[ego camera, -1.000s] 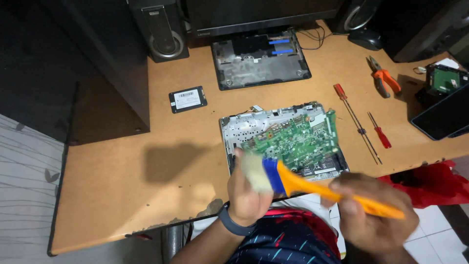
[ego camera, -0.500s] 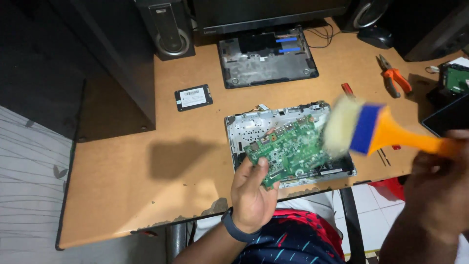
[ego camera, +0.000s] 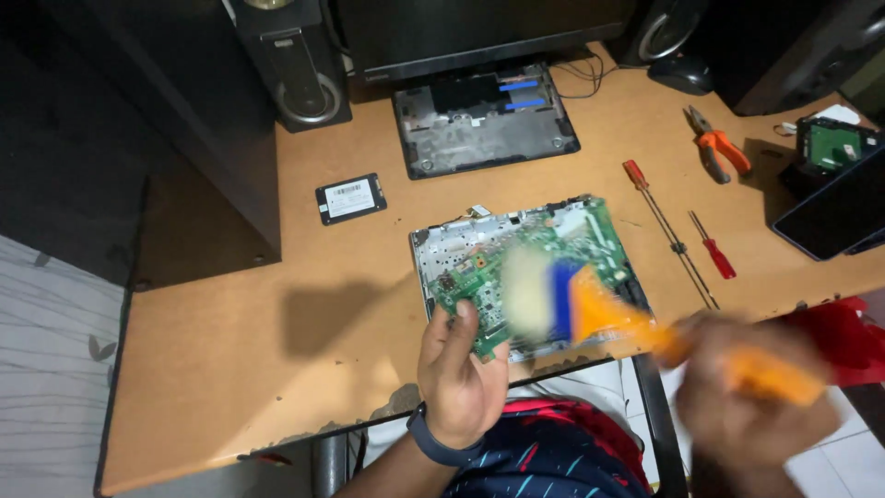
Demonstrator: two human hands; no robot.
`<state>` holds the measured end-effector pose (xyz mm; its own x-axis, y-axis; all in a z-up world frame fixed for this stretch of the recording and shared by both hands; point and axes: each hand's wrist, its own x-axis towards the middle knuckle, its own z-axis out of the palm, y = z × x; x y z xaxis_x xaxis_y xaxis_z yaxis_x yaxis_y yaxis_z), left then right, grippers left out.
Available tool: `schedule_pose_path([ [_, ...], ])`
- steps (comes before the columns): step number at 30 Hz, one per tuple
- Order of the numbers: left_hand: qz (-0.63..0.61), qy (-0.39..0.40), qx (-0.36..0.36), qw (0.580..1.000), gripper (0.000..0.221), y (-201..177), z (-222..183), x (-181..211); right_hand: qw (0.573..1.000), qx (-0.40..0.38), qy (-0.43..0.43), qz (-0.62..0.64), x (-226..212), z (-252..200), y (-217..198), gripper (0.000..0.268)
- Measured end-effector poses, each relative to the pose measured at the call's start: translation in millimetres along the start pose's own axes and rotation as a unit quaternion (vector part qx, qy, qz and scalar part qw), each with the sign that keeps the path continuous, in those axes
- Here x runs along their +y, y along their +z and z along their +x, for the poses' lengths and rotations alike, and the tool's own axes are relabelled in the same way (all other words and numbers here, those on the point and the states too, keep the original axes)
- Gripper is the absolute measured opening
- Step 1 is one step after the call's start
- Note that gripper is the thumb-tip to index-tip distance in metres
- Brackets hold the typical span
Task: Disassembling a laptop by removing screws and detaching the motherboard for inspection and cleaning.
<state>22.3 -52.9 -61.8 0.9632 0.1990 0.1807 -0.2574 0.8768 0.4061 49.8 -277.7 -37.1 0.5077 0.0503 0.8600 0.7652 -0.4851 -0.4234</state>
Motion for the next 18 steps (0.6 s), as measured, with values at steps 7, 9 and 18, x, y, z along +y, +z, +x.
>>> schedule_pose_path([
  [7,0.014,-0.021,0.083,0.996,0.027,-11.8,0.5,-1.5,0.934,0.009,0.066,-0.351,-22.5,-23.2,-23.3,0.011],
  [9,0.012,-0.021,0.056,0.998,0.054,-12.1,0.0,-2.2,0.996,-0.041,0.083,0.01,-30.7,-7.6,-10.0,0.018],
  [18,0.106,0.015,0.038,0.994,0.049,-19.3,-3.2,-1.5,0.986,-0.059,0.146,0.049,29.0,-11.5,-30.7,0.013],
])
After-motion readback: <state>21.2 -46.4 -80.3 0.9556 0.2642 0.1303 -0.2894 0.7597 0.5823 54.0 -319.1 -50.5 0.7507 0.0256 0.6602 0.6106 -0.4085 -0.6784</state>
